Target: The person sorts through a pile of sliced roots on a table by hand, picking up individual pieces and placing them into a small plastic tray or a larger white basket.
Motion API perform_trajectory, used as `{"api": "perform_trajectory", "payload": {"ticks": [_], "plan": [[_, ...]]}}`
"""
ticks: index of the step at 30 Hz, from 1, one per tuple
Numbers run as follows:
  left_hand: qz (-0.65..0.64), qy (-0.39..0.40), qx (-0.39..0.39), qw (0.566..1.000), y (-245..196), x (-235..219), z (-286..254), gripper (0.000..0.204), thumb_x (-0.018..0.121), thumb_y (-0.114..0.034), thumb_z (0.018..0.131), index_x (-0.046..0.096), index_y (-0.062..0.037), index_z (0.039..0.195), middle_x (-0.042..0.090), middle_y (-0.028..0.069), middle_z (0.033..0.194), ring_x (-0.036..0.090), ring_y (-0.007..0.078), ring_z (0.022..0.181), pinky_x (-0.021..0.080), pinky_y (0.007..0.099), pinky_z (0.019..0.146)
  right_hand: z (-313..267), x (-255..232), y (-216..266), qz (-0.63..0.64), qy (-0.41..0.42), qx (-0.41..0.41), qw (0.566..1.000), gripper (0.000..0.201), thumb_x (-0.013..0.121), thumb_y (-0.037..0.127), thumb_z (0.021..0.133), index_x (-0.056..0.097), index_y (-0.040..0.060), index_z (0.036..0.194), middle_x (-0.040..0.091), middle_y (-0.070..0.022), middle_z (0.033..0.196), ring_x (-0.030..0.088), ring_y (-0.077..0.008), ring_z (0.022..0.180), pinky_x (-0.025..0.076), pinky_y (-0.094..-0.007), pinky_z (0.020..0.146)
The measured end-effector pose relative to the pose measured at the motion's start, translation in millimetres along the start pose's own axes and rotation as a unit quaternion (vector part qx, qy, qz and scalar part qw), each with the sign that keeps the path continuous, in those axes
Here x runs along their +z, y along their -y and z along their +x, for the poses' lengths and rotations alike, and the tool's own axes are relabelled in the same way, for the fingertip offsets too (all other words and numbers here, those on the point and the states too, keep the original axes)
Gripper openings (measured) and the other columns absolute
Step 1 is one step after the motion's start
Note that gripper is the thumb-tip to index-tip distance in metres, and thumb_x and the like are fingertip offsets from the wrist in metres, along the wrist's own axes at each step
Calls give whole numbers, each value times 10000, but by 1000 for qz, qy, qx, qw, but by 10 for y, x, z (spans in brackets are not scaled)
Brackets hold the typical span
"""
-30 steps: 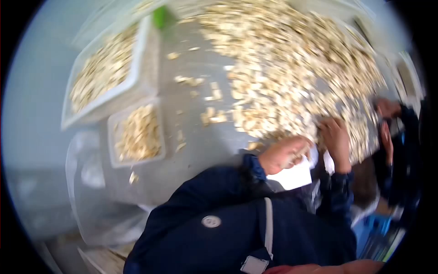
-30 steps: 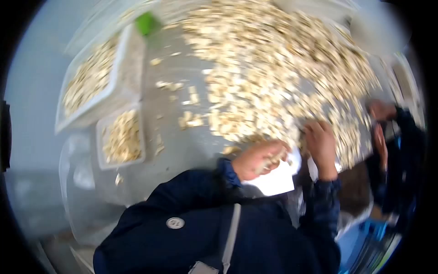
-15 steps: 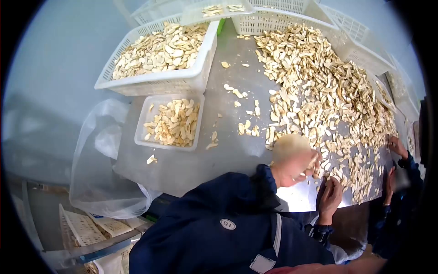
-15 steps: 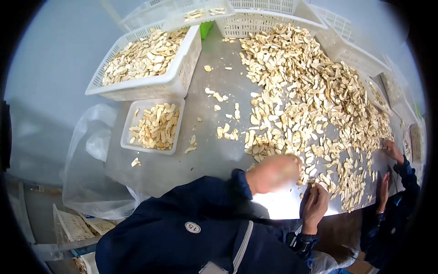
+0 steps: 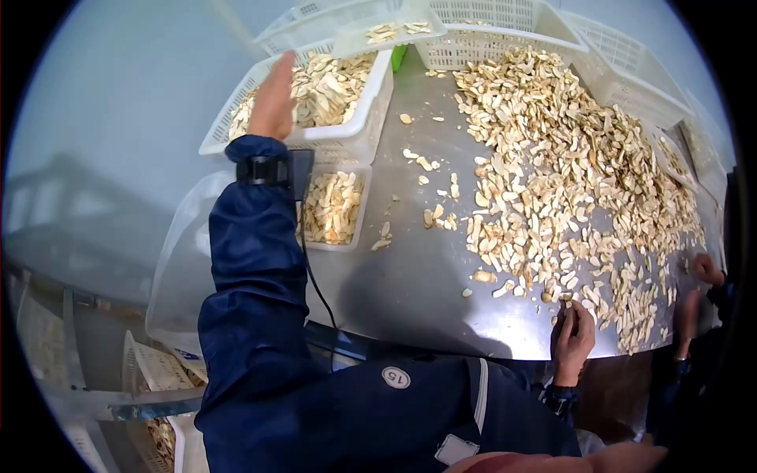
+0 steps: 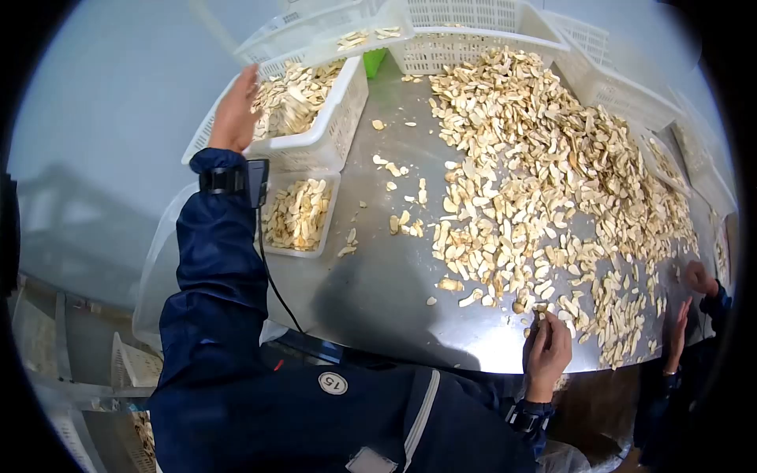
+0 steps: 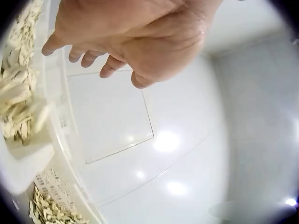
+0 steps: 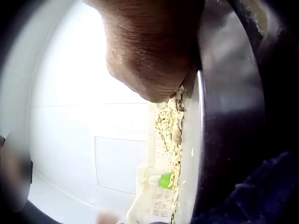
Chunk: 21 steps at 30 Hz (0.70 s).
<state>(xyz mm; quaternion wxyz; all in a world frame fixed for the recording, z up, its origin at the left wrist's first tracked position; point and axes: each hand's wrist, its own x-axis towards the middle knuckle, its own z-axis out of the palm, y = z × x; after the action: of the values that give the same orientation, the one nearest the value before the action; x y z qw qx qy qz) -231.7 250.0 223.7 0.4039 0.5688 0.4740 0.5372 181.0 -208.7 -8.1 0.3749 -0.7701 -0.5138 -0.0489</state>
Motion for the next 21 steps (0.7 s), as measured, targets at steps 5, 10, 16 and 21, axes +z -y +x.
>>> {"api": "perform_trajectory", "payload": {"ticks": [5, 10, 16, 21], "plan": [[84, 39, -1, 996, 82, -503, 351, 520, 623, -283, 1061, 527, -20, 1501, 633, 85, 1361, 606, 194, 1225, 511, 326, 1032, 36, -18, 38, 4, 8, 19, 1000, 175, 628, 48, 1008, 697, -12, 1156, 723, -198, 1051, 701, -368, 942, 557, -412, 840], [170, 64, -44, 982, 604, -695, 879, 410, 673, -195, 972, 687, 2, 1331, 726, 98, 1074, 718, 164, 842, 591, 276, 661, -12, -2, -19, 35, -1, 57, 998, 191, 631, 81, 1019, 704, -22, 1162, 732, -194, 1050, 715, -343, 931, 561, -391, 846], [471, 138, 22, 871, 949, -470, 1224, 436, 725, -219, 889, 708, -47, 1289, 753, 127, 964, 733, 215, 810, 600, 341, 702, -11, 23, -11, 79, -7, 100, 992, 206, 638, 117, 1027, 711, -31, 1152, 735, -188, 1042, 716, -312, 931, 559, -377, 845], [595, 163, 152, 772, 1115, -432, 1370, 322, 765, -245, 792, 750, -47, 1044, 712, 170, 776, 699, 343, 747, 554, 468, 687, 15, -10, -5, 44, 9, 86, 995, 223, 633, 143, 1031, 715, -29, 1147, 736, -187, 1051, 714, -323, 942, 554, -379, 863]]}}
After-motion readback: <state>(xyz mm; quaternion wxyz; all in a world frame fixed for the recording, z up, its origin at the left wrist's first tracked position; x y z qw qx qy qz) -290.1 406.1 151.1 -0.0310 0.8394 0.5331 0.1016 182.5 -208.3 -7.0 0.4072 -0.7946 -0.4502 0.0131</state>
